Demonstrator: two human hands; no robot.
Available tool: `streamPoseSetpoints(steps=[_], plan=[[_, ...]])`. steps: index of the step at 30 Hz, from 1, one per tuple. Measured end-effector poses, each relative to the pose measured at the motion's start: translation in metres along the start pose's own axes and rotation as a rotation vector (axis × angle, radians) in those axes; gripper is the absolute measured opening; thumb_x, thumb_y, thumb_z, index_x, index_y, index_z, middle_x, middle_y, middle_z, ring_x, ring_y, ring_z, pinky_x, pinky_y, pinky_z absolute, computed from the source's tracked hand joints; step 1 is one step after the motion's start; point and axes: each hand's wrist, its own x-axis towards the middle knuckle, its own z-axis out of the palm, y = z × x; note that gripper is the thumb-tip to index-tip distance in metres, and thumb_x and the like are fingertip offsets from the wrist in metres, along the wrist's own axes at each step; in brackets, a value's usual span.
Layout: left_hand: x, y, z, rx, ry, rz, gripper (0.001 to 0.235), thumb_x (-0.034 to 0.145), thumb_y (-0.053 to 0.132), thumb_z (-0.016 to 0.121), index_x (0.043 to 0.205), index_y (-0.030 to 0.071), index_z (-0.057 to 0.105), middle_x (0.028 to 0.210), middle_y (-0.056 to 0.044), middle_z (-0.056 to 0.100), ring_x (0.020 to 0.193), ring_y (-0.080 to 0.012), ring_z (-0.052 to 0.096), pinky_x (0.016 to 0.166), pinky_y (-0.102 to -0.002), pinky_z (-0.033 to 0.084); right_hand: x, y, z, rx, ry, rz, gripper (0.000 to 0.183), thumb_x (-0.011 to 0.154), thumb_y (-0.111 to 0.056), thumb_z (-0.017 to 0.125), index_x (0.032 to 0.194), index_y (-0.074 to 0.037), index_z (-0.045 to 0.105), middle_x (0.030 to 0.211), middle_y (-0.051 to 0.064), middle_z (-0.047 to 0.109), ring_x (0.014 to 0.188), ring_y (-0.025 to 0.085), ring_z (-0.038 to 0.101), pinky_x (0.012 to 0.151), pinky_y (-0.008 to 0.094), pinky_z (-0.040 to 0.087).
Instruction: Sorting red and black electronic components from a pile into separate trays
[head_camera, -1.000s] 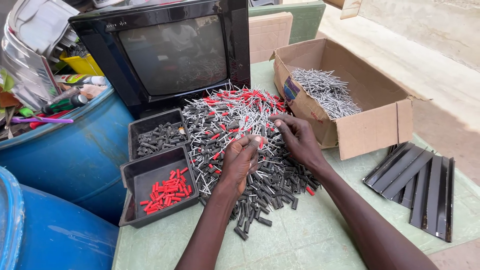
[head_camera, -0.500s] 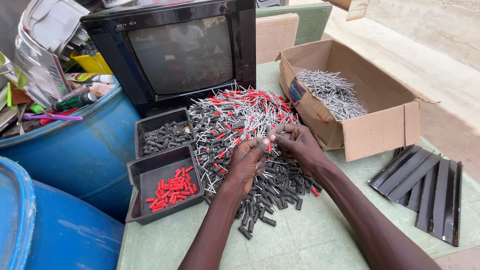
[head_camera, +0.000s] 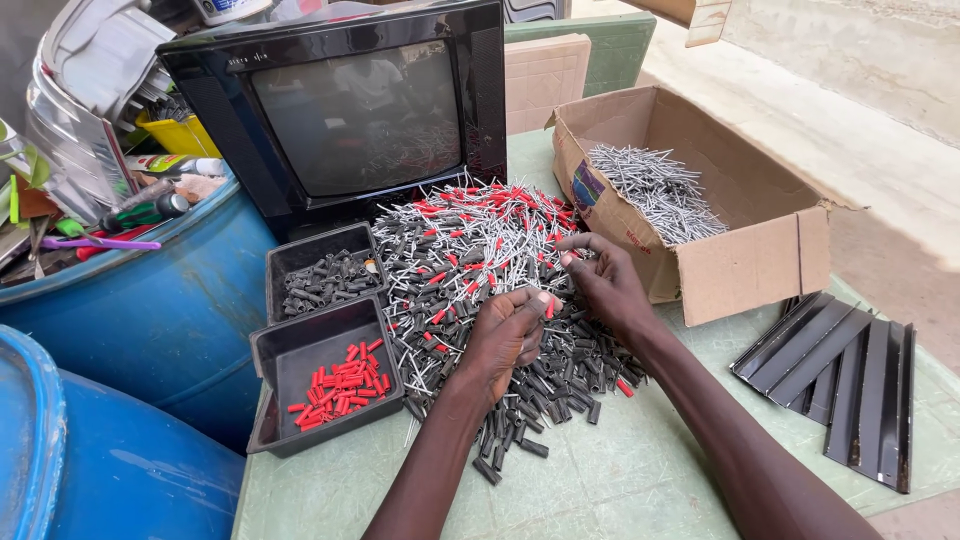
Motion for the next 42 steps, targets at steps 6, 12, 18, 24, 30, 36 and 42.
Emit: streamPoseSetpoints(steps=[6,12,18,24,30,36,42], plan=[[0.003,0.009,-0.004,-0.035,0.143,0.145,0.017,0.097,0.011,0.060,0.103,-0.003,0.067,0.049,0.008,0.023,0.035,0.0006,0.028,0.032,-0.013,0.024,-0.007,-0.012,0.024,0.017,-0.013,0.062,0.022,0.102,-0.022,0.053,0.099,-0.003,0.064,0.043,-0.002,0.031,0.035,0.003,0.025,0.033,0.016,0.022],[0.011,-0.006,-0.006,0.251,0.188,0.304,0.024,0.092,0.009,0.066,0.115,0.002,0.067,0.051,-0.006,0.059,0.043,-0.0101,0.061,0.041,-0.016,0.041,-0.014,0.016,0.048,0.347,-0.066,0.501,0.046,0.104,-0.054,0.036,0.105,-0.012,0.054,0.051,0.000,0.031,0.033,0.005,0.025,0.025,0.014,0.022],[0.011,0.006,-0.015,-0.441,0.256,0.237,0.053,0.103,0.043,0.043,0.132,0.000,0.054,0.074,-0.001,0.049,0.067,-0.0104,0.054,0.055,-0.022,0.043,-0.016,-0.012,0.050,0.459,-0.036,0.541,0.044,0.106,-0.044,0.038,0.082,-0.009,0.047,0.062,0.006,0.041,0.037,0.007,0.037,0.024,0.013,0.024],[0.002,0.022,0.008,-0.372,0.137,0.393,0.072,0.100,0.058,0.029,0.144,0.002,0.044,0.125,-0.019,0.062,0.123,-0.0266,0.055,0.101,-0.037,0.044,-0.022,-0.004,0.058,-0.241,-0.104,0.078,0.021,0.101,-0.025,0.055,0.105,-0.005,0.056,0.056,0.002,0.045,0.047,0.010,0.037,0.039,0.021,0.027],[0.002,0.030,0.008,-0.334,0.056,0.460,0.070,0.101,0.059,0.031,0.148,0.009,0.045,0.139,-0.013,0.057,0.133,-0.0179,0.049,0.104,-0.026,0.037,-0.021,-0.012,0.070,-0.393,-0.065,-0.081,0.017,0.104,-0.020,0.048,0.096,-0.009,0.058,0.056,0.001,0.043,0.054,0.014,0.039,0.051,0.027,0.035],[0.023,0.003,-0.025,-0.633,0.216,0.433,0.063,0.102,0.053,0.037,0.146,0.009,0.045,0.137,-0.010,0.054,0.133,-0.0238,0.048,0.111,-0.035,0.040,0.026,-0.058,0.121,0.749,-0.342,0.350,0.016,0.097,-0.025,0.047,0.088,-0.012,0.049,0.049,-0.004,0.026,0.035,0.003,0.024,0.029,0.014,0.023],[0.090,-0.055,-0.095,-0.856,-0.223,0.331,0.063,0.107,0.058,0.049,0.146,0.010,0.034,0.141,-0.025,0.048,0.134,-0.0432,0.046,0.108,-0.050,0.047,0.032,-0.051,0.222,0.417,-0.540,0.403,0.020,0.091,-0.023,0.058,0.077,-0.011,0.053,0.050,-0.004,0.031,0.034,0.003,0.025,0.028,0.013,0.020]])
